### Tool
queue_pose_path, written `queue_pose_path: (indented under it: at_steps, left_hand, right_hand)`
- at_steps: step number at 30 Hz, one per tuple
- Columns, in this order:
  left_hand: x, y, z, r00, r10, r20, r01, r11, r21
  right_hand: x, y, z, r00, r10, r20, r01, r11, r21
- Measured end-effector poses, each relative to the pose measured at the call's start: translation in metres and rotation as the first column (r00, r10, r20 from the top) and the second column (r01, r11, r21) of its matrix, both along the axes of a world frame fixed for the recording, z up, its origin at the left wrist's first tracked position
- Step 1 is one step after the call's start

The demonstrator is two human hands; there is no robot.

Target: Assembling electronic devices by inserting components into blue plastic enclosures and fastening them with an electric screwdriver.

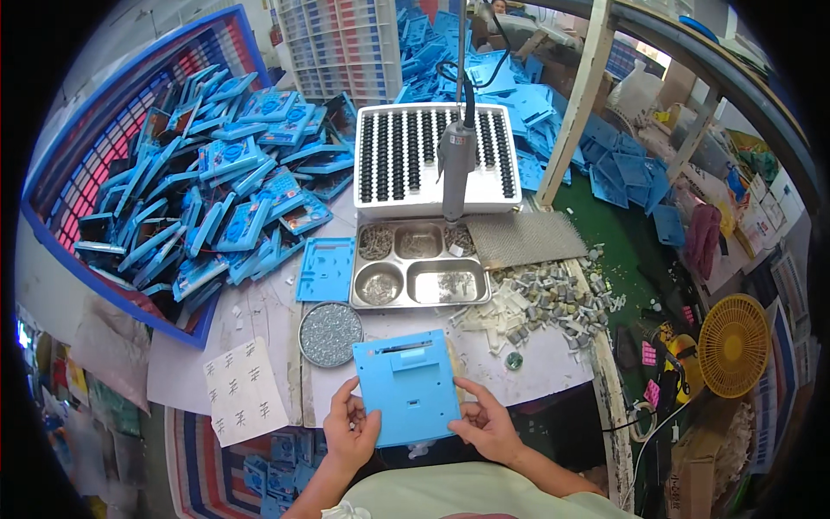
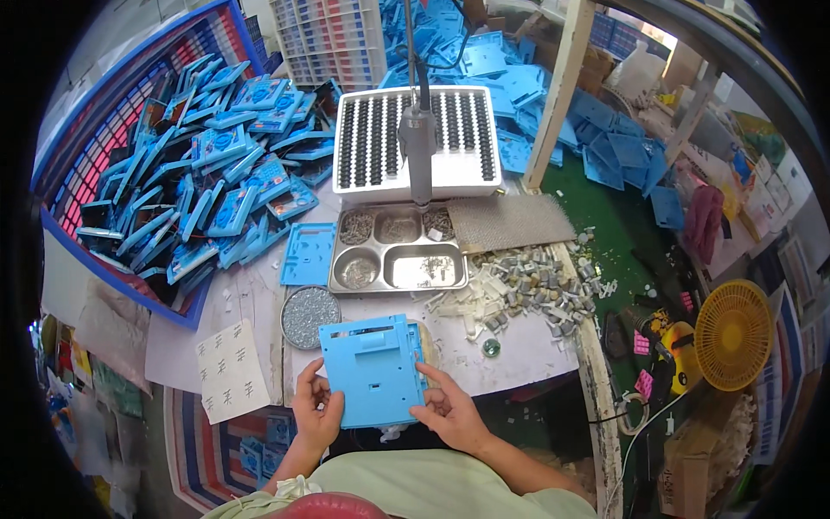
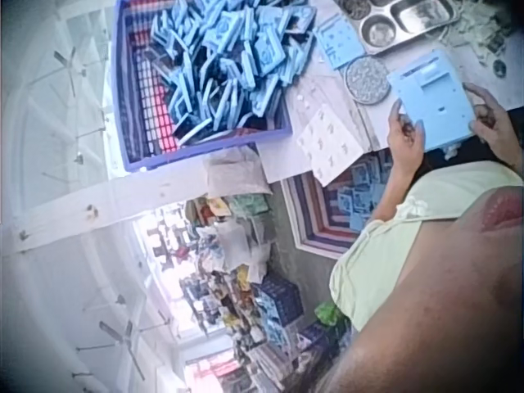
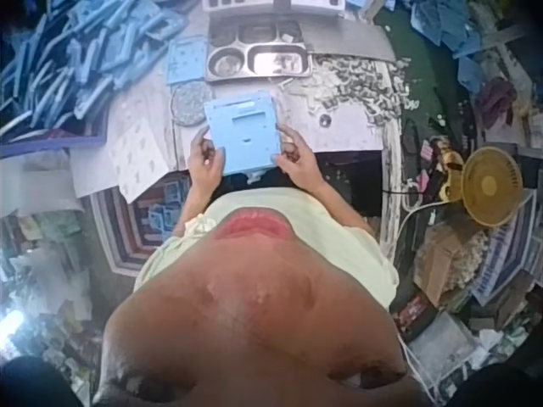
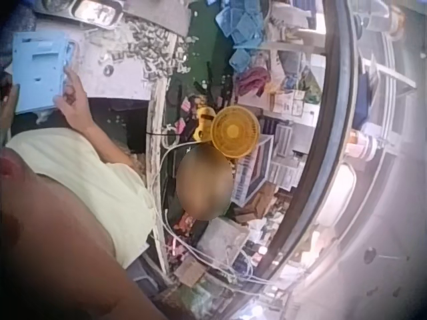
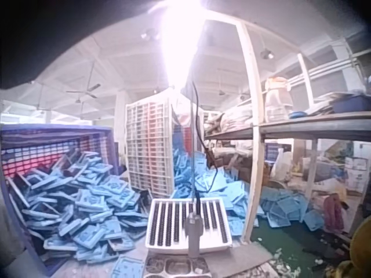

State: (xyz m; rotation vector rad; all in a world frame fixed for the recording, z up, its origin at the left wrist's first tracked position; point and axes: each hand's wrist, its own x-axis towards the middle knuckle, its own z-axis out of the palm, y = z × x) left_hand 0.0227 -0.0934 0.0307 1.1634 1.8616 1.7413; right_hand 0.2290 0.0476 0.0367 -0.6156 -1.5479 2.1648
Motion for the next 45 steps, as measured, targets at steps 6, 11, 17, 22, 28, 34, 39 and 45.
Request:
queue_pose_path:
  at_steps: [6, 11, 17, 22, 28, 34, 39, 45]
  left_hand:
    - [-0.002, -0.001, 0.004, 0.997, -0.039, 0.065, 0.040, 0.999, -0.015]
    - [-0.013, -0.005, -0.008, 0.999, -0.041, -0.026, 0.040, 0.999, -0.023]
    - [-0.025, 0.010, -0.004, 0.967, 0.017, -0.255, -0.055, 0.988, -0.142]
    - [-0.021, 0.031, -0.012, 0.785, -0.109, -0.610, 0.069, 0.994, -0.089]
    - [-0.005, 0.058, 0.007, 0.944, -0.293, -0.154, 0.273, 0.952, -0.140]
    - [-0.003, 0.052, -0.001, 0.755, -0.352, 0.554, 0.348, 0.930, 0.117]
    - [-0.008, 0.027, 0.005, 0.842, -0.263, 0.471, 0.258, 0.963, 0.076]
    - [-0.005, 0.013, 0.005, 0.903, -0.203, 0.379, 0.185, 0.979, 0.082]
  right_hand:
    - [-0.003, 0.004, 0.006, 1.000, -0.031, -0.004, 0.030, 0.999, -0.041]
    - [0.001, 0.012, -0.001, 0.997, -0.072, 0.007, 0.073, 0.981, -0.182]
    - [0.032, 0.047, -0.003, 0.866, -0.491, -0.096, 0.460, 0.857, -0.234]
    - [0.052, 0.060, -0.006, 0.809, -0.560, -0.181, 0.530, 0.827, -0.189]
    - [0.043, 0.048, -0.006, 0.811, -0.572, -0.122, 0.550, 0.817, -0.171]
    - [0.021, 0.026, -0.018, 0.932, -0.363, -0.021, 0.348, 0.906, -0.242]
    - [0.000, 0.018, -0.013, 0.973, -0.219, -0.069, 0.205, 0.963, -0.176]
    - [-0.007, 0.010, -0.010, 0.988, -0.129, -0.079, 0.114, 0.979, -0.172]
